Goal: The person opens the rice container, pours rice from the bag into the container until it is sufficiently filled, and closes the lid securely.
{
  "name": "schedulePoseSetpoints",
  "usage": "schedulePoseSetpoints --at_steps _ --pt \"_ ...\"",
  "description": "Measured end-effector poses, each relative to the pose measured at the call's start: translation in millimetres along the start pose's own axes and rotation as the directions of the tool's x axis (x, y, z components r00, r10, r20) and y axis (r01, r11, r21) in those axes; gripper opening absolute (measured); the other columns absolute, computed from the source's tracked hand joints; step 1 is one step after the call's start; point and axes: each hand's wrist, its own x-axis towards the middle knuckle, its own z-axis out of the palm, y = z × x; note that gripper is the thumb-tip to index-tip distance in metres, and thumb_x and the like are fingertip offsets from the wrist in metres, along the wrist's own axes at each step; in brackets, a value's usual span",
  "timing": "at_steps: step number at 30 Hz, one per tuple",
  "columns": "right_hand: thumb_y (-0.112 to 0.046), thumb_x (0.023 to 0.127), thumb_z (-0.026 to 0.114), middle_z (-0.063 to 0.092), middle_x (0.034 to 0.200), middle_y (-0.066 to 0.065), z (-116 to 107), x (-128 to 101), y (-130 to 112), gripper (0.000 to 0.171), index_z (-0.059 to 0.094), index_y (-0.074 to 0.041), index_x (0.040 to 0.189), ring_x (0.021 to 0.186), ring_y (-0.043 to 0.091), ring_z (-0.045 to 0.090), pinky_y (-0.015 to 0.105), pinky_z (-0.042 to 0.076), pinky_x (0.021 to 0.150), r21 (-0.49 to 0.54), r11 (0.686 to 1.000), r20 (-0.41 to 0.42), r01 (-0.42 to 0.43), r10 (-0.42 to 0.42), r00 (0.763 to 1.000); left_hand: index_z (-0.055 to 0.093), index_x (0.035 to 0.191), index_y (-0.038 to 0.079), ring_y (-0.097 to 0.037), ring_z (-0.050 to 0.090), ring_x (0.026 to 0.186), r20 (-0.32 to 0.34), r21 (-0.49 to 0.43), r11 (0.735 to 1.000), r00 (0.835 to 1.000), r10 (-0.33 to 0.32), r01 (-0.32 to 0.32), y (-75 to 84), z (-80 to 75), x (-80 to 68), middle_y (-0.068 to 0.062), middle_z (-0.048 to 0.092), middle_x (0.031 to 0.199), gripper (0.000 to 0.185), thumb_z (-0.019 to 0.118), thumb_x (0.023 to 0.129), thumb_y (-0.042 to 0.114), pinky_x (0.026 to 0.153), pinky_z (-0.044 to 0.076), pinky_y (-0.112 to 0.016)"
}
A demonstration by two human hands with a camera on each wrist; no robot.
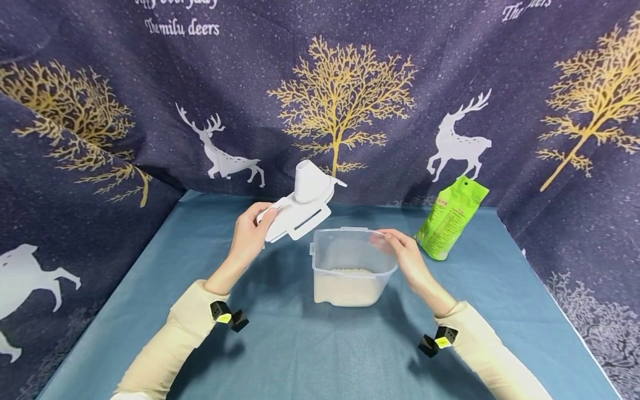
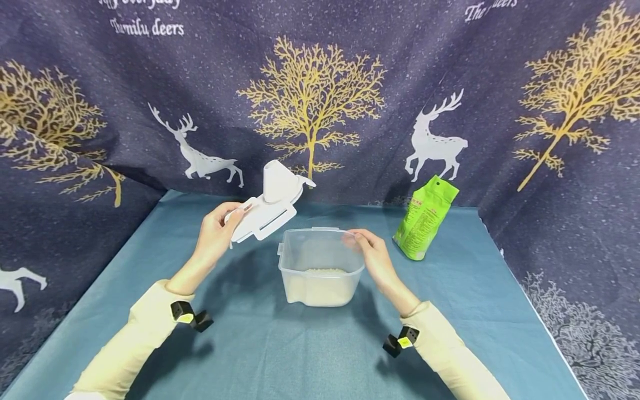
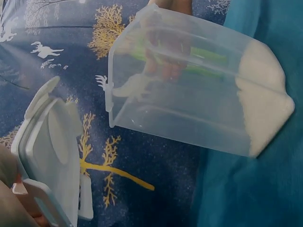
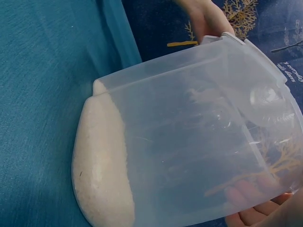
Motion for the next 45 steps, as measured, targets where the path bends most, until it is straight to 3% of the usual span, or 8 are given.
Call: schedulePoseSetpoints --at_steps 5,9,15,20,31,37,45 --pt "-0.022 0.105 0.038 0.060 0.125 0.028 0 1 1 0.042 0.052 0.009 0.129 0.104 0.007 0.067 0.026 0.048 0.098 0.000 1.000 0.005 0.006 -0.006 1.000 0.066 0.112 0.004 -0.002 0.050 0.063 -0.019 0.037 0.998 0.999 -0.043 0.044 -2.3 -2.4 0.1 -0.017 0.068 0.098 0.025 0.057 0.098 0.022 0.056 0.041 -0.017" --pt "-0.023 0.106 0.037 0.059 0.126 0.030 1 1 1 0.042 0.052 0.009 0.129 0.104 0.006 0.067 0.029 0.049 0.098 -0.003 1.000 0.013 0.013 -0.013 1.000 0.066 0.112 0.005 -0.012 0.053 0.069 -0.042 0.083 0.994 0.997 -0.066 0.069 -4.6 -3.4 0.1 -0.016 0.068 0.097 0.024 0.057 0.097 0.021 0.060 0.041 -0.020" --pt "-0.024 0.106 0.036 0.058 0.126 0.032 1 0 1 0.043 0.052 0.009 0.128 0.105 0.009 0.067 0.039 0.047 0.102 0.002 1.000 0.022 0.026 -0.026 0.999 0.062 0.116 0.001 -0.029 0.059 0.096 -0.036 0.142 0.981 0.991 -0.128 0.132 -8.4 -4.5 0.7 -0.019 0.067 0.111 0.028 0.054 0.098 0.022 0.082 0.045 -0.035" --pt "-0.024 0.106 0.035 0.059 0.125 0.031 0 0 1 0.043 0.052 0.009 0.128 0.105 0.009 0.067 0.041 0.046 0.102 -0.007 0.999 0.027 0.042 -0.042 0.999 0.059 0.119 -0.002 -0.033 0.055 0.110 -0.044 0.168 0.965 0.979 -0.199 0.204 -13.1 -5.1 1.1 -0.023 0.063 0.119 0.031 0.052 0.099 0.021 0.096 0.041 -0.043" --pt "-0.024 0.106 0.035 0.059 0.124 0.032 0 0 2 0.043 0.052 0.010 0.127 0.104 0.008 0.067 0.036 0.048 0.100 -0.015 0.998 0.036 0.056 -0.055 0.998 0.058 0.119 -0.003 -0.035 0.053 0.113 -0.017 0.220 0.933 0.957 -0.288 0.285 -31.6 -10.4 0.4 -0.025 0.060 0.123 0.032 0.053 0.097 0.020 0.095 0.042 -0.044" --pt "-0.025 0.106 0.034 0.059 0.125 0.032 0 1 4 0.044 0.052 0.009 0.127 0.105 0.008 0.067 0.034 0.048 0.099 -0.011 0.998 0.040 0.059 -0.058 0.998 0.059 0.121 -0.002 -0.035 0.056 0.106 0.019 0.249 0.909 0.936 -0.351 0.336 -41.0 -15.7 -1.4 -0.025 0.058 0.125 0.034 0.052 0.098 0.022 0.077 0.048 -0.036" --pt "-0.028 0.106 0.034 0.058 0.126 0.031 0 1 6 0.046 0.051 0.008 0.128 0.106 0.010 0.067 0.039 0.047 0.101 -0.009 0.998 0.045 0.065 -0.064 0.997 0.058 0.120 -0.005 -0.038 0.055 0.114 0.015 0.265 0.872 0.903 -0.430 0.411 -52.1 -20.1 -1.4 -0.026 0.057 0.129 0.036 0.051 0.096 0.021 0.092 0.048 -0.045"
